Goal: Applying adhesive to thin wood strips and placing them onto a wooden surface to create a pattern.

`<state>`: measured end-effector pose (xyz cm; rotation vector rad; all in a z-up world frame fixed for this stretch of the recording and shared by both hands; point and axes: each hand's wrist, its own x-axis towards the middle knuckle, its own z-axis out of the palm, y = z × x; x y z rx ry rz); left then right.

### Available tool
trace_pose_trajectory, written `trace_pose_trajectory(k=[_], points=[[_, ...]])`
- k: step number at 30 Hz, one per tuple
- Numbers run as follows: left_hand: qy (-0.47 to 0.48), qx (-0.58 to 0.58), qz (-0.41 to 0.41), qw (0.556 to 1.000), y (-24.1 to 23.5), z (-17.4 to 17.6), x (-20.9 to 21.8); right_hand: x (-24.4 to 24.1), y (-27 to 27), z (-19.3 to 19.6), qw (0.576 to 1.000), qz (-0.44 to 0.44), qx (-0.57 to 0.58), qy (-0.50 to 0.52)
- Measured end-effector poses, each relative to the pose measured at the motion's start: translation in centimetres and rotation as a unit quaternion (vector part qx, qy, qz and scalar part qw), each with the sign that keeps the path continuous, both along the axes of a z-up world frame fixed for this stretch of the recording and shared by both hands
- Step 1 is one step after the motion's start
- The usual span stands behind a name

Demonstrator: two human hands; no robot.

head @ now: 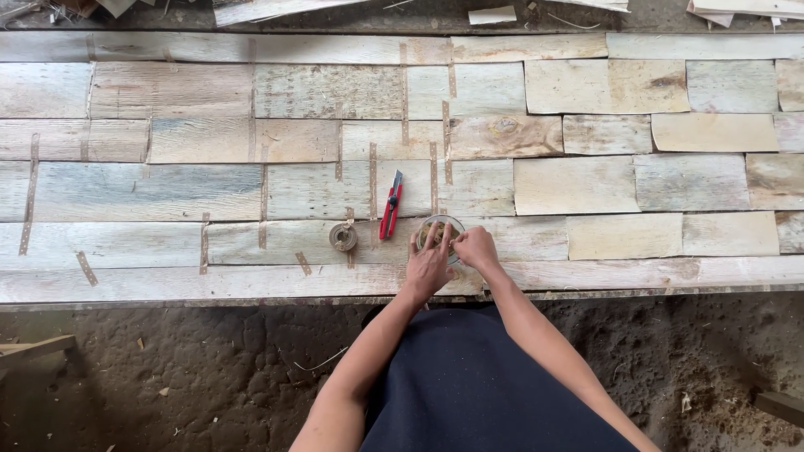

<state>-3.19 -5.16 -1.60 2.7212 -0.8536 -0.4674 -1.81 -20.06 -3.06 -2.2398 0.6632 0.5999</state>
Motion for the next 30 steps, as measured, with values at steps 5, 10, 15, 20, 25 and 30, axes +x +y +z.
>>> trace_pose_trajectory(k=[5, 10, 15, 20, 25, 30], points=[[0.017, -0.008, 0.013, 1.0, 0.1, 1.5, 0.1, -0.9, -0.4, 1.0, 0.998, -0.046, 0.033, -0.027], [0.034, -0.02, 0.022, 0.999, 0.0, 1.8, 0.2, -1.6, -1.6, -0.3, 0.991, -0.082, 0.084, -0.059], [0.043, -0.022, 0.03, 0.998, 0.0, 1.2, 0.2, -2.2, -2.2, 1.4, 0.987, -0.106, 0.097, -0.07], [0.032, -0.031, 0.037, 0.998, -0.1, -0.1, 0.0, -2.5, -3.7, 3.3, 0.975, -0.141, 0.146, -0.095], [0.034, -0.065, 0.054, 0.996, -0.2, -1.7, -0.4, -2.9, -4.9, 5.8, 0.969, -0.135, 0.18, -0.098], [-0.015, -0.143, 0.068, 0.987, -0.2, -2.4, -1.6, -2.6, -6.7, 9.6, 0.965, -0.111, 0.215, -0.099]])
